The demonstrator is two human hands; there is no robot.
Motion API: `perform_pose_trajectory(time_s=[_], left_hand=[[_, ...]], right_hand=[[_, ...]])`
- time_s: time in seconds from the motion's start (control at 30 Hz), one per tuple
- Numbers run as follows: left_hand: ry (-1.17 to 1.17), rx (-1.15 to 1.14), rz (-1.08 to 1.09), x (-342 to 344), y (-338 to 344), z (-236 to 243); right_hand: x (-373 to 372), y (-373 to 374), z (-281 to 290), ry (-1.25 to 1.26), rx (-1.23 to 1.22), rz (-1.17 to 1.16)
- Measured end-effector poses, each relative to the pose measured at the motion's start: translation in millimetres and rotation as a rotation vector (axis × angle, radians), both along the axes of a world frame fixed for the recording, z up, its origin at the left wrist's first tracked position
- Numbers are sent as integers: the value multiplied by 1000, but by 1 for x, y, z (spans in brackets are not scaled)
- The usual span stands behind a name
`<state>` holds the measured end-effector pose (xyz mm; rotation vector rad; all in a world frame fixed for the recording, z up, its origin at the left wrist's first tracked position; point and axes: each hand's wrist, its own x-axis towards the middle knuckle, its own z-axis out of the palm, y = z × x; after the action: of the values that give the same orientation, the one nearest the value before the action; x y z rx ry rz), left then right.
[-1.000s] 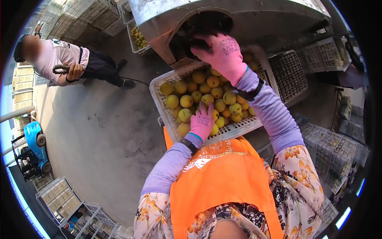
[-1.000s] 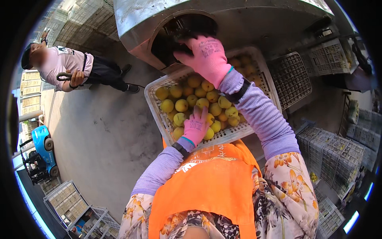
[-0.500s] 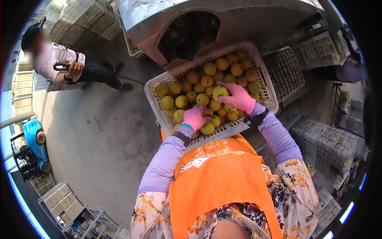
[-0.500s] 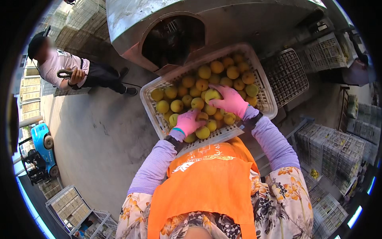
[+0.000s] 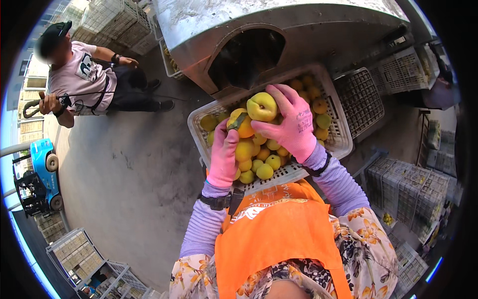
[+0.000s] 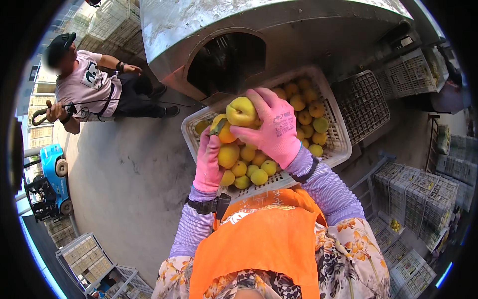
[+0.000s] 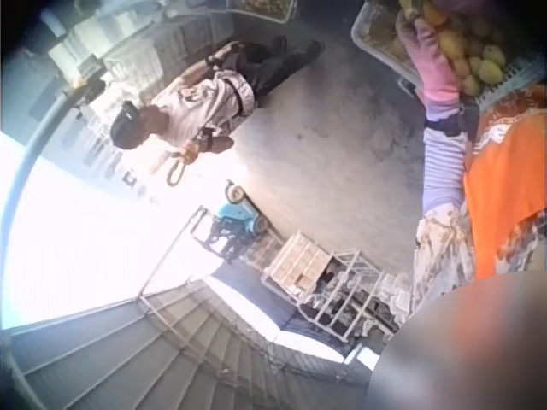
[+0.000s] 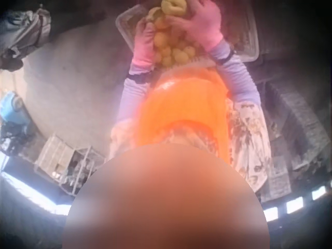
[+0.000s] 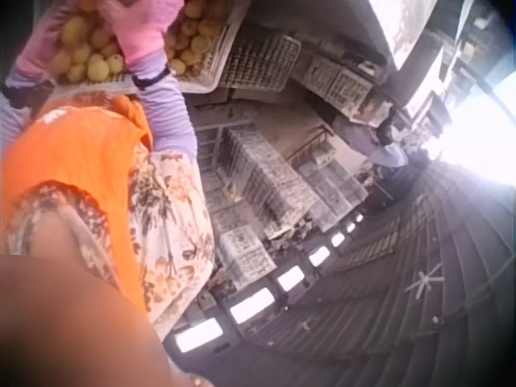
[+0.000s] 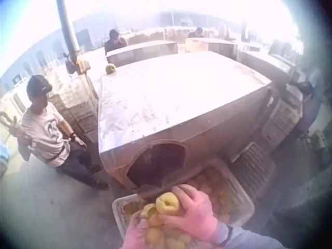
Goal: The person picks yellow apples from a white plastic crate, places them into a metal hopper, and collects the processed apples into another crate. The person repeats this cycle throughout the clip, handling apples one at a time.
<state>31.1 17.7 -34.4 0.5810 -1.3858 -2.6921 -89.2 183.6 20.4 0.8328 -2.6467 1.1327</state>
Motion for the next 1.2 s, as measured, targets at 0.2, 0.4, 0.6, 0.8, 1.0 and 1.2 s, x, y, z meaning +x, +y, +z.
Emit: perform_pose_trajectory(time_s=[0.2, 0.4, 0.6, 0.8, 1.0, 1.2], left_hand=[[41, -563, 161, -7, -13, -5], [275, -1421, 307, -9, -35, -16], [468, -1519, 417, -15, -43, -17], [288, -1511, 338, -23, -15, 2], [4, -932, 246, -6, -13, 11], [146, -430, 165, -3, -27, -35]], right_hand=[[-70, -62, -80, 409, 179, -168], [-109, -115, -72, 456, 200, -362], [-18, -57, -2, -120, -119, 243], [3, -51, -22, -223, -63, 5], [-78, -94, -94, 392, 94, -232], [-101, -119, -50, 242, 174, -150]])
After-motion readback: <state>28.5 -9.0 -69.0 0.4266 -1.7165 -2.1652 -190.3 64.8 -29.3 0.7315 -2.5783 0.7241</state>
